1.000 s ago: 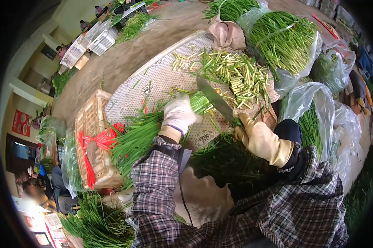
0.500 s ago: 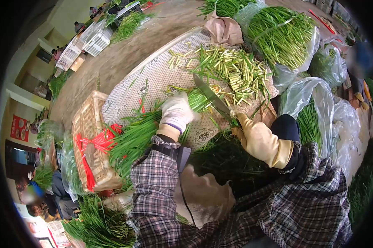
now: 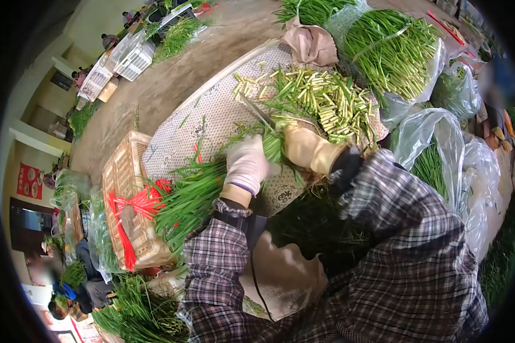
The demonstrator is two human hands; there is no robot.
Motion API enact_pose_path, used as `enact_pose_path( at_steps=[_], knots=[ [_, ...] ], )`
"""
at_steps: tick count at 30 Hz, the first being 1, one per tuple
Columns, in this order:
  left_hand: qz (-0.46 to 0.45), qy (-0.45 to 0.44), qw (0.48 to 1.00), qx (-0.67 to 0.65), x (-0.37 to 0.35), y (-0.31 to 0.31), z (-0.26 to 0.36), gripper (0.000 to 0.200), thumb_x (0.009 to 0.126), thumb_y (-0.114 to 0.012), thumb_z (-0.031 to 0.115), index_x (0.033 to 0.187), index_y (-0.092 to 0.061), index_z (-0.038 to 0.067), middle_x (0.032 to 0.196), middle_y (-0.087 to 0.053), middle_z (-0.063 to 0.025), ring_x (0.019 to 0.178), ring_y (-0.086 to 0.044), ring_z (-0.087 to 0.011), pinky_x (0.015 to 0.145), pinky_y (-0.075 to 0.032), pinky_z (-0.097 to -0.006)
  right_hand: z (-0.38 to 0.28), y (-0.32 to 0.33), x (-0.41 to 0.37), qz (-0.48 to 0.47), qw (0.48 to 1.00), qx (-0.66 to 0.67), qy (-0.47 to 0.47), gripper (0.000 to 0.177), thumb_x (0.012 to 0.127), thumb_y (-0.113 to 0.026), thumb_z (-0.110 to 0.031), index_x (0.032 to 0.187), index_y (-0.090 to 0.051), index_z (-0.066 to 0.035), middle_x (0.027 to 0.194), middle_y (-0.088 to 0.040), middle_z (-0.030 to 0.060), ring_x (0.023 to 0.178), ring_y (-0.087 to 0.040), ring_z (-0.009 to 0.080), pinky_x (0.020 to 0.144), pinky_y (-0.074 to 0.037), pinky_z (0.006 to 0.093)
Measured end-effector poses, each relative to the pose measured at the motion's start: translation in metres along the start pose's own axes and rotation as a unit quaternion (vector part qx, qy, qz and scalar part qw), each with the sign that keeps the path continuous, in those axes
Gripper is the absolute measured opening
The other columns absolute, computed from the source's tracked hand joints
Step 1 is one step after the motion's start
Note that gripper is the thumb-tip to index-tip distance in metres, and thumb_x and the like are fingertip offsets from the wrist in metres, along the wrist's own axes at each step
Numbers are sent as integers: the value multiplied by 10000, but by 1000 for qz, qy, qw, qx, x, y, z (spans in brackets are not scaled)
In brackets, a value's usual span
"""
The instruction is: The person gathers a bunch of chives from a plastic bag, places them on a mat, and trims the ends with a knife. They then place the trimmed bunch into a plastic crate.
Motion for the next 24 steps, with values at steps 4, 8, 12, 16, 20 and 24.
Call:
enact_pose_path(
  at_steps=[4,8,12,16,20,24],
  knots=[
    [-47,25,998,-28,-7,8,3,871,586,-885,405,1277,-513,27,1320,-553,-190,1249,-528,-329,1045,-432,-390,16,29,-28,-90,953,219,-187,203,885,-550,-66,1043,-632,32,959,-666,166,873,-647,291,785,-538,352],
    [62,-4,998,-21,-13,0,0,1185,566,-885,439,1485,-267,19,1519,-337,-189,1408,-320,-348,1160,-282,-407,37,28,-99,-4,873,390,-293,320,964,-529,-170,1204,-552,40,762,-649,165,653,-634,294,576,-527,396],
    [19,-16,999,20,-24,4,8,1158,594,-869,408,1491,-272,-15,1425,-458,-255,1320,-457,-355,1119,-353,-406,56,-6,-116,70,799,509,-312,423,956,-574,-227,1261,-523,62,762,-662,189,592,-628,298,562,-527,378],
    [44,-54,996,-61,-27,12,1,744,647,-816,319,1243,-552,-40,969,-681,-217,909,-671,-348,788,-539,-424,55,-15,-129,124,703,614,-336,468,924,-652,-219,1298,-522,30,853,-685,139,679,-653,193,624,-541,321],
    [99,-86,979,-155,-25,-14,-17,500,681,-781,241,1054,-592,-32,835,-668,-165,756,-673,-333,661,-539,-404,94,-88,-146,244,726,612,-197,481,949,-638,-152,1381,-465,-29,986,-663,70,747,-605,121,611,-516,272],
    [208,16,976,-68,-69,52,-16,641,623,-811,331,1090,-555,-25,873,-681,-168,804,-679,-343,740,-551,-408,61,-62,-143,139,588,743,-288,508,959,-637,-167,1408,-426,-57,995,-654,76,657,-570,114,578,-497,268]
  ],
)
Point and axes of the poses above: each hand's wrist, its own x-axis towards the middle knuckle, its own y-axis out of the back of the hand, z = x × y, the point moved 8 cm from there along x, towards the middle knuckle
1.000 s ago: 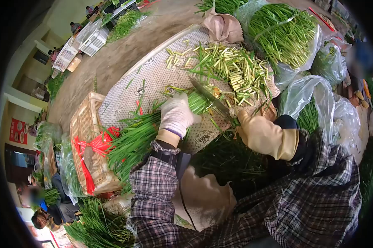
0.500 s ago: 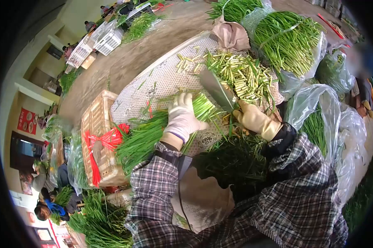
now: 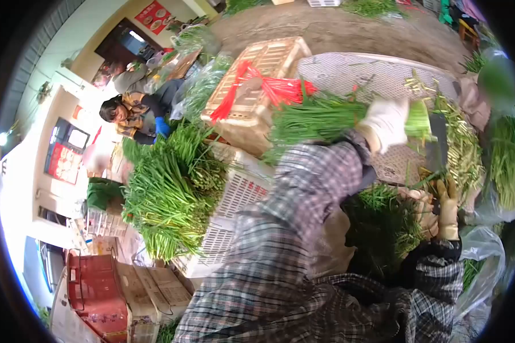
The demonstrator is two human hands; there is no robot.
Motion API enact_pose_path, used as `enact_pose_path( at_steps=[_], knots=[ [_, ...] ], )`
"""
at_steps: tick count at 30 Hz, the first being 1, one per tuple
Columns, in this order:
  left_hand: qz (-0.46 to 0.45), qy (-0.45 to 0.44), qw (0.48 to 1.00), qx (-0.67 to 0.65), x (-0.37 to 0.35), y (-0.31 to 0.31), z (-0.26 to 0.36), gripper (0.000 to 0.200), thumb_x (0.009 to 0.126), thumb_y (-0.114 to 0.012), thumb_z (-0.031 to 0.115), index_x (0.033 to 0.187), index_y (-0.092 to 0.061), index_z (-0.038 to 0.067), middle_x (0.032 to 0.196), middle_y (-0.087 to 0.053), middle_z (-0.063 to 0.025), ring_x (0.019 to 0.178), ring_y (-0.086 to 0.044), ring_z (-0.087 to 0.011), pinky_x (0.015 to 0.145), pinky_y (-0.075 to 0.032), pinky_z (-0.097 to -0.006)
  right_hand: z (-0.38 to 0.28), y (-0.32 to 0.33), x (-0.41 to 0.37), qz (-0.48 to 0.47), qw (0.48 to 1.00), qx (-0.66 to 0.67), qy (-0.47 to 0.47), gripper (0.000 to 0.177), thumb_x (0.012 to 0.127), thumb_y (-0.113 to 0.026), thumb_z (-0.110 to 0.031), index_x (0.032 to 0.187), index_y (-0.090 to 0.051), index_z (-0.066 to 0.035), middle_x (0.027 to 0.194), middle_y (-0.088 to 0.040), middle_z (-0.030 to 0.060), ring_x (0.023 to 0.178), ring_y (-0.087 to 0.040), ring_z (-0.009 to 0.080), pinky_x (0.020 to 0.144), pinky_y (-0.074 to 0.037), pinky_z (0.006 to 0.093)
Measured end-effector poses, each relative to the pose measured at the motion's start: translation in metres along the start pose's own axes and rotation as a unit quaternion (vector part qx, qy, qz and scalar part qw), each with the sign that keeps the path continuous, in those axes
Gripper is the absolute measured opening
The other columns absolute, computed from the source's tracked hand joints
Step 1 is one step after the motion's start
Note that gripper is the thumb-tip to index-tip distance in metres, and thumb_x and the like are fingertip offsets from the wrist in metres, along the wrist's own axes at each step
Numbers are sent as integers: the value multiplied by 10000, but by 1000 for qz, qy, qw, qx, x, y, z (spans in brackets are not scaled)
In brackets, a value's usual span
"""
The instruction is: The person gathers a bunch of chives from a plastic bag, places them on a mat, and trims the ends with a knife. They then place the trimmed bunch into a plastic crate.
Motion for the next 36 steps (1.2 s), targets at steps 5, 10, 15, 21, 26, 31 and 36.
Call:
enact_pose_path(
  at_steps=[5,10,15,21,26,31,36],
  knots=[
    [203,-45,937,-279,-34,143,-24,597,658,-818,196,1145,-544,-16,940,-688,-133,869,-681,-262,807,-556,-359,10,17,25,17,975,-112,192,479,940,-653,-97,1380,-470,-48,1013,-666,83,667,-587,108,562,-502,266],
    [308,-20,794,-524,-114,231,-89,487,733,-777,28,1179,-581,32,979,-674,-68,869,-661,-201,822,-550,-338,-4,-4,2,27,998,18,58,485,937,-651,-112,1374,-461,-22,902,-696,86,586,-586,116,498,-474,249],
    [423,28,729,-538,-194,253,-168,380,767,-750,138,1109,-625,31,999,-661,-63,884,-637,-201,821,-527,-389,-1,-4,9,14,998,7,56,498,936,-658,-127,1378,-458,-18,895,-693,85,603,-596,116,510,-476,249],
    [482,63,614,-622,-293,261,-222,458,851,-677,266,1251,-592,60,1185,-652,-104,1048,-636,-258,947,-510,-443,-10,-3,5,32,996,-51,67,467,941,-648,-99,1355,-474,28,931,-679,81,723,-628,124,601,-500,236],
    [474,53,575,-665,-329,248,-230,507,864,-670,312,1301,-560,79,1202,-642,-105,1069,-624,-281,955,-507,-464,-70,-15,-13,193,759,-578,231,781,796,-761,-225,1466,-382,-97,972,-684,221,871,-685,329,741,-557,367],
    [485,36,541,-686,-332,221,-228,601,856,-669,343,1379,-504,97,1289,-602,-122,1144,-592,-304,1002,-477,-499,-143,-176,-107,44,728,-523,441,759,809,-683,-135,1487,-343,-127,824,-661,148,688,-658,326,627,-543,412],
    [522,106,509,-676,-352,201,-219,647,836,-661,469,1373,-516,137,1328,-577,-90,1166,-563,-291,1011,-454,-486,-56,-303,-114,-180,712,-508,449,491,852,-574,-92,1337,-510,-141,813,-648,170,671,-654,321,586,-534,438]
  ],
)
Point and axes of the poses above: each hand's wrist, its own x-axis towards the middle knuckle, its own y-axis out of the back of the hand, z = x × y, the point moved 8 cm from there along x, towards the middle knuckle
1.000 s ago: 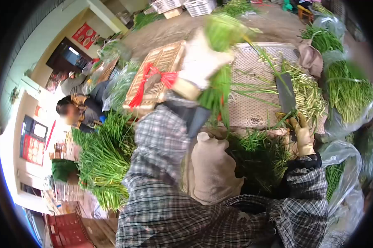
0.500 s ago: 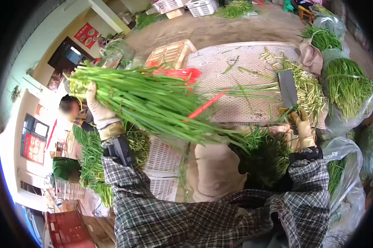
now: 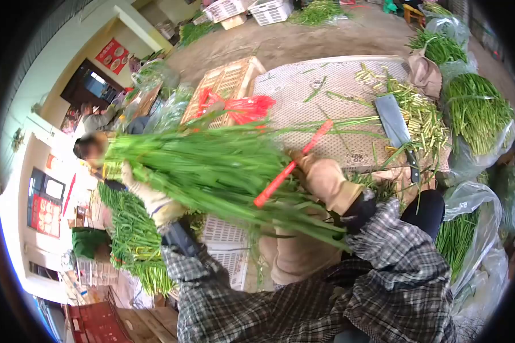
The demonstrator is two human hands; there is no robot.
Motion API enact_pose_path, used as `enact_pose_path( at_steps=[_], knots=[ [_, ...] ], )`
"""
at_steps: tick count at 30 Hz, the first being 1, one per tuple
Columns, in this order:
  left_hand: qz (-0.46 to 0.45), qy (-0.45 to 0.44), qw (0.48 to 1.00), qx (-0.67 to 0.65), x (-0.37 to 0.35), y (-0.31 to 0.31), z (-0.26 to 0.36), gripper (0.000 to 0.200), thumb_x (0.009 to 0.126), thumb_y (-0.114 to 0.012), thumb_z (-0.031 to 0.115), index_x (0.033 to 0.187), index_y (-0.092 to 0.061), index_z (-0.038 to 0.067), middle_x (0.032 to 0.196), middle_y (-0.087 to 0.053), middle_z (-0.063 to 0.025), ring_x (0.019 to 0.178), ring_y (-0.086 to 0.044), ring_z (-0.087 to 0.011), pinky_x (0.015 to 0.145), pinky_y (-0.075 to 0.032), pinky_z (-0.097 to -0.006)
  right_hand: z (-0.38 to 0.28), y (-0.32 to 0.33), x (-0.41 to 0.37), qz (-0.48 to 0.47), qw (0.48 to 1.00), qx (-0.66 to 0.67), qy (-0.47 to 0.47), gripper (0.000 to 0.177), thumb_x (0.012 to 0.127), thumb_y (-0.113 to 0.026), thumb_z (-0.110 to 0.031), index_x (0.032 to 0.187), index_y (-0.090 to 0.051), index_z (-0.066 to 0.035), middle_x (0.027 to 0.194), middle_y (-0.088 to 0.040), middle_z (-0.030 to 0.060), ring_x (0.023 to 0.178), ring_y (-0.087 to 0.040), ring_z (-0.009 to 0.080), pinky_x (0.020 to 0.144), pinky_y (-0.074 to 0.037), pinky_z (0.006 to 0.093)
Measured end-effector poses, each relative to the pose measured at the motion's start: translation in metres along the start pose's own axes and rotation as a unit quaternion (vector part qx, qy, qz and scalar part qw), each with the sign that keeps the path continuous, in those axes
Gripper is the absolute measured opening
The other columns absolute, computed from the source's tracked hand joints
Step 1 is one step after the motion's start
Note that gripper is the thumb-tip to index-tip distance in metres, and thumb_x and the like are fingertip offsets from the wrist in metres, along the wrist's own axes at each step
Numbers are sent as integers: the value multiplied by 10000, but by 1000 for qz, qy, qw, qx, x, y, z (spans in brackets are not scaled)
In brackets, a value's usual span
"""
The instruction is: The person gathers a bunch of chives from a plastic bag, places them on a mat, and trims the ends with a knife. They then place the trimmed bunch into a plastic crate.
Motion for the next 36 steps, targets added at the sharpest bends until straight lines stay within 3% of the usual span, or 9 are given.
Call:
enact_pose_path(
  at_steps=[5,7,12,17,21,22,26,29,36],
  knots=[
    [149,-118,969,161,-16,38,107,717,842,-600,580,1410,-493,156,1370,-545,-97,1193,-547,-298,1018,-452,-494,21,11,37,7,982,189,21,268,909,-558,-80,1157,-654,-42,943,-667,144,762,-640,272,673,-530,355],
    [-9,-153,982,106,4,75,166,664,893,-571,526,1415,-486,125,1376,-539,-113,1203,-541,-295,1038,-440,-498,41,-9,61,89,980,164,68,241,906,-552,-53,1115,-672,-37,962,-666,150,776,-632,269,696,-524,332],
    [-43,-122,974,188,-24,44,328,462,959,-565,333,1321,-555,46,1284,-608,-137,1146,-596,-279,1008,-477,-448,63,-34,114,-29,998,3,-54,799,856,-599,-13,1536,-209,-164,984,-675,234,890,-671,355,738,-534,468],
    [58,-327,772,541,-20,6,453,445,936,-607,263,1280,-558,-16,1106,-673,-125,1033,-645,-252,914,-527,-373,29,-21,67,-65,989,120,-52,916,797,-640,9,1557,-163,-177,1220,-590,301,1015,-626,446,881,-523,493],
    [-94,-251,636,724,-6,-34,343,353,913,-646,177,1224,-586,20,1115,-675,-111,995,-657,-218,885,-534,-363,31,-22,9,-67,989,131,23,827,799,-653,30,1518,-282,-138,1143,-638,264,1047,-642,387,892,-522,443],
    [-93,-180,771,603,22,5,326,350,895,-657,171,1207,-590,28,1115,-677,-109,987,-658,-211,875,-533,-356,31,-12,-3,-69,988,141,12,806,797,-654,37,1508,-311,-129,1114,-652,257,1047,-648,372,890,-523,430],
    [-97,-42,490,865,35,129,183,413,851,-664,191,1228,-578,43,1162,-676,-127,1020,-653,-274,884,-533,-358,31,30,-39,-92,982,144,-76,700,806,-640,54,1452,-418,-102,1031,-678,218,942,-678,338,819,-540,398],
    [-87,47,454,885,16,215,99,780,675,-816,244,1362,-499,54,1182,-652,-199,1054,-645,-318,951,-501,-381,44,48,-62,-103,980,117,-126,635,814,-640,51,1411,-477,-89,998,-680,204,854,-686,323,765,-544,379],
    [-212,59,594,774,54,235,105,1225,591,-912,154,1542,-154,10,1434,-479,-230,1303,-489,-277,1094,-376,-330,67,69,-127,-71,973,109,-191,454,838,-666,-54,1282,-571,-46,957,-694,217,838,-687,351,724,-546,423]
  ],
)
Point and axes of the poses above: each hand's wrist, its own x-axis towards the middle knuckle, its own y-axis out of the back of the hand, z = x × y, the point moved 8 cm from there along x, towards the middle knuckle
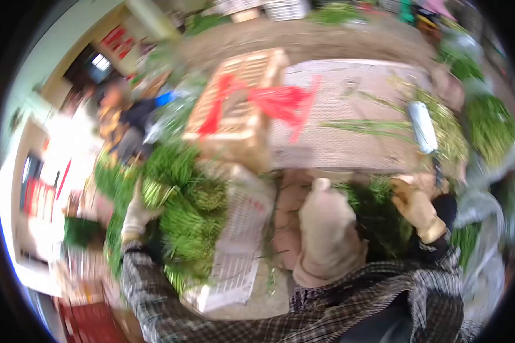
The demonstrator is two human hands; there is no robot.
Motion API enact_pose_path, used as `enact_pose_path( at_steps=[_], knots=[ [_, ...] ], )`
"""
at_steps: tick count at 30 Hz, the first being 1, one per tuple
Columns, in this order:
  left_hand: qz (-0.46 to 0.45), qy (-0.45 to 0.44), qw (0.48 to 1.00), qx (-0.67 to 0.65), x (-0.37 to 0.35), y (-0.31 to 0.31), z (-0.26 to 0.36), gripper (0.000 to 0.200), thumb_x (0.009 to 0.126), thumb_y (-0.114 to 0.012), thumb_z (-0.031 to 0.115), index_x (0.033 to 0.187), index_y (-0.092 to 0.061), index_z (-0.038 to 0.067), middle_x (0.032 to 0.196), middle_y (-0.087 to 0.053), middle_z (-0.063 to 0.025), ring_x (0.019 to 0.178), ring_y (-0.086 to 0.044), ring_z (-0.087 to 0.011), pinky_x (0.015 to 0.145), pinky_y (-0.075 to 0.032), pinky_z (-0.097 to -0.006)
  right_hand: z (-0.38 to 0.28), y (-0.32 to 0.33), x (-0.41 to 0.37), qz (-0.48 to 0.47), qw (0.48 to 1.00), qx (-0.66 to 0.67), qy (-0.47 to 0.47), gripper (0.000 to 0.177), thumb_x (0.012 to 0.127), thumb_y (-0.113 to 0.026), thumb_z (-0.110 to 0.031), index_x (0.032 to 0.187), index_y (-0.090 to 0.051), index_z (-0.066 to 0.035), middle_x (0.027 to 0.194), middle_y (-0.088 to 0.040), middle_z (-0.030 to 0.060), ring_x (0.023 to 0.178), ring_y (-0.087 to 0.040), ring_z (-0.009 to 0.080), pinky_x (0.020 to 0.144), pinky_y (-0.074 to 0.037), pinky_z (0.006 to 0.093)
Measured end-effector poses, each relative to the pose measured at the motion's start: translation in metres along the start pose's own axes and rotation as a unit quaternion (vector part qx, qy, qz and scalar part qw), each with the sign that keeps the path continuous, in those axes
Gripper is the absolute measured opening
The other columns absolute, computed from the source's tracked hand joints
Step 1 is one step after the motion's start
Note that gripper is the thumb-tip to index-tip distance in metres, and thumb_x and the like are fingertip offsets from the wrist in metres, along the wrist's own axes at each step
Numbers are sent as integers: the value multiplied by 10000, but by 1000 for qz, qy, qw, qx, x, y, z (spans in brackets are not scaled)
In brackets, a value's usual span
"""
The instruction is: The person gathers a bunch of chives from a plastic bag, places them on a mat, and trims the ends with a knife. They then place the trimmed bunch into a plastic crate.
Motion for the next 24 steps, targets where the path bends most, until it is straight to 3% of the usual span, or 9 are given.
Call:
enact_pose_path(
  at_steps=[3,5,8,10,13,15,19,22,24],
  knots=[
    [15,73,995,-65,-5,2,-16,1317,560,-923,106,1572,-79,116,1362,-550,-217,1169,-578,-262,1009,-456,-338,-9,18,-1,83,992,-55,82,416,818,-682,-104,1226,-612,-54,860,-687,216,799,-670,374,721,-544,442],
    [0,103,994,-28,-13,19,0,1325,553,-933,122,1571,-85,133,1433,-475,-245,1255,-521,-310,1059,-422,-358,7,44,4,137,975,-175,-28,387,830,-674,-145,1196,-607,-39,814,-662,199,696,-654,350,707,-524,467],
    [102,-32,983,152,-16,48,89,1217,562,-899,91,1555,-196,107,1465,-425,-256,1350,-428,-364,1119,-361,-385,50,66,11,191,919,-328,-104,548,841,-677,-225,1310,-491,-9,839,-650,149,729,-655,324,660,-514,448],
    [139,-112,984,14,-9,24,157,945,682,-797,-8,1501,-327,29,1447,-475,-184,1319,-461,-285,1119,-349,-373,85,67,17,157,891,-387,-177,605,830,-678,-278,1327,-465,-7,892,-633,116,769,-647,306,624,-509,423],
    [85,-195,975,-58,3,-55,281,701,759,-711,-39,1410,-452,-9,1366,-543,-178,1265,-506,-271,1093,-375,-380,113,66,29,164,885,-368,-234,756,746,-763,-206,1386,-395,-48,1062,-603,188,883,-646,350,714,-537,446],
    [-72,-183,962,-191,25,-132,335,715,770,-741,38,1415,-437,-12,1368,-533,-187,1219,-553,-289,1083,-396,-369,108,76,28,211,874,-373,-228,540,811,-619,-108,1331,-473,-88,988,-631,131,839,-669,312,697,-556,421],
    [-56,-425,900,-78,48,-255,445,818,729,-816,185,1416,-410,7,1412,-461,-244,1334,-409,-418,1122,-345,-449,142,73,21,145,908,-224,-323,443,866,-611,-192,1293,-546,-96,988,-691,201,909,-695,348,753,-565,435],
    [-80,-379,922,-22,84,-332,482,849,770,-786,310,1464,-357,72,1482,-370,-243,1390,-329,-413,1137,-289,-512,128,94,16,153,958,-13,-243,464,818,-677,-289,1194,-616,-25,946,-677,280,952,-668,397,810,-530,439],
    [-82,-328,941,-25,108,-365,498,862,803,-755,398,1490,-322,111,1518,-326,-231,1416,-291,-406,1142,-254,-555,117,128,1,168,964,27,-202,478,786,-716,-161,1222,-602,-2,966,-682,247,904,-671,325,802,-524,382]
  ],
)
Point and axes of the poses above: each hand's wrist, its own x-axis towards the middle knuckle, its own y-axis out of the back of the hand, z = x × y, the point moved 8 cm from there along x, towards the middle knuckle
